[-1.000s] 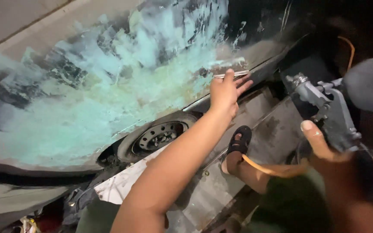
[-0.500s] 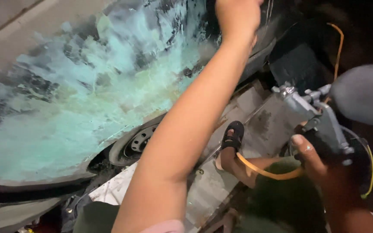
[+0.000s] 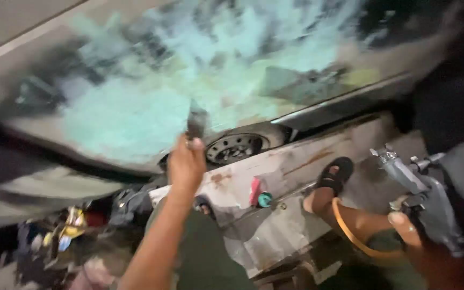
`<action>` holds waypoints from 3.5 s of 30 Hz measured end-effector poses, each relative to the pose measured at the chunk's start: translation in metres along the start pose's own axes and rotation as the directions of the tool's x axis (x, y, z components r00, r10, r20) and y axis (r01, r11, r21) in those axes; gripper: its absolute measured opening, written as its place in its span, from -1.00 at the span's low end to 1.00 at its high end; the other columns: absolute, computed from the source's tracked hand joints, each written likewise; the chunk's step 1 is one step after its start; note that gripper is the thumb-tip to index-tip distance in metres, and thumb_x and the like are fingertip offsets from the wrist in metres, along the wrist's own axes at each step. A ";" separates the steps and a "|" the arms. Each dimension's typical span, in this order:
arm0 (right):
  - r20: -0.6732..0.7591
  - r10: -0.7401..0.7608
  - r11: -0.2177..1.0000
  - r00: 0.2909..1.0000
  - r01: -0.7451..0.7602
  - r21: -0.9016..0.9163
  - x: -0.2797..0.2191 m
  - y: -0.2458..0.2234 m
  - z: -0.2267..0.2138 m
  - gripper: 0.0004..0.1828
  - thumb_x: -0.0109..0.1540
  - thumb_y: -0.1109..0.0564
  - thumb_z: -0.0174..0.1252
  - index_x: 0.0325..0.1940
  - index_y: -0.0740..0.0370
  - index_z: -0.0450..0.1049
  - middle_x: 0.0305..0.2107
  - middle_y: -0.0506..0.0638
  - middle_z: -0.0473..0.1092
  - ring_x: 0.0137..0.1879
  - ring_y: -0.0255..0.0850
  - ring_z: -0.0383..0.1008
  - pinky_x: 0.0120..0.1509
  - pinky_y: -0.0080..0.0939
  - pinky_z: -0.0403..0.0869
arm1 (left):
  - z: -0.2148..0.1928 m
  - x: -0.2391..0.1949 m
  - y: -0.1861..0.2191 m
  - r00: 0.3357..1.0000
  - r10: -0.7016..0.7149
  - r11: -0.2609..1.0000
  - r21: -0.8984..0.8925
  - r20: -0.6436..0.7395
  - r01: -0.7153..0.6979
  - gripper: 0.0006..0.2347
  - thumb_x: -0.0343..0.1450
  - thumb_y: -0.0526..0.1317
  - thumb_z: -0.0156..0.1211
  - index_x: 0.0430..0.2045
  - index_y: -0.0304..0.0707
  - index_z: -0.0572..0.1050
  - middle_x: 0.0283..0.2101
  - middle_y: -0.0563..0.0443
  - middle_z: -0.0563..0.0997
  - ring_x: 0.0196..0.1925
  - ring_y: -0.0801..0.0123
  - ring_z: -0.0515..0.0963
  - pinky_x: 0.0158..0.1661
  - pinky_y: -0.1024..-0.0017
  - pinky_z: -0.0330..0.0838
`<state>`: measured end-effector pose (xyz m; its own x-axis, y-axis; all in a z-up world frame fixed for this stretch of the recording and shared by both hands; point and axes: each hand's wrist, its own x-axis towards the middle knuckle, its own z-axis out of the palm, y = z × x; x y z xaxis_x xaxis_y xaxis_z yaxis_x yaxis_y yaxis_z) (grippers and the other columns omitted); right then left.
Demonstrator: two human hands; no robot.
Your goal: The person scrapes body filler from a pink plastic card onto a metal putty knife and applies it to the underside of a car's wheel arch. They then use the putty knife to spread and smooth the filler across the surface.
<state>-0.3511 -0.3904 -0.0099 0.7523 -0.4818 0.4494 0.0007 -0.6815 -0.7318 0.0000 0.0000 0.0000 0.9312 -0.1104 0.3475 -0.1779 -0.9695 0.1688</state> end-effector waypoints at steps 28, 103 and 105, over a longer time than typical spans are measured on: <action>-0.164 0.403 0.898 0.900 -0.424 -0.119 -0.019 -0.095 0.103 -0.12 0.10 -0.06 0.51 0.43 0.33 0.42 0.11 0.25 0.46 0.23 0.03 0.42 0.34 0.00 0.31 | -0.047 0.103 -0.088 0.662 0.442 0.893 0.368 -0.606 -0.259 -0.59 0.58 -0.42 0.18 0.36 -0.16 0.37 0.34 0.03 0.33 -0.11 0.05 0.42 -0.25 0.17 0.52; 0.042 -0.270 0.943 0.962 0.256 0.212 0.062 -0.101 0.077 -0.52 0.40 0.21 0.18 0.32 0.57 0.32 0.11 0.33 0.40 0.26 0.13 0.41 0.57 0.09 0.31 | 0.058 -0.012 -0.033 0.949 0.233 0.968 0.140 -0.210 -0.207 -0.38 0.45 -0.50 0.10 0.48 -0.23 0.13 0.51 0.00 0.23 0.43 0.05 0.34 -0.06 0.40 0.47; 0.058 -0.196 0.963 0.979 0.181 0.200 0.063 -0.112 0.072 -0.76 0.45 0.18 0.19 0.08 0.46 0.47 -0.06 0.19 0.49 0.15 0.03 0.50 0.55 0.03 0.38 | 0.045 -0.025 -0.012 0.970 0.184 0.983 0.019 -0.161 -0.183 -0.39 0.48 -0.36 0.19 0.47 -0.28 0.10 0.46 -0.06 0.33 0.29 0.07 0.53 0.24 0.35 0.50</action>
<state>-0.2568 -0.3045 0.0639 0.7742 -0.3063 0.5539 0.2687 -0.6333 -0.7258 -0.0071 0.0051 -0.0522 0.8191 -0.2502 0.5162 -0.3397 -0.9367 0.0851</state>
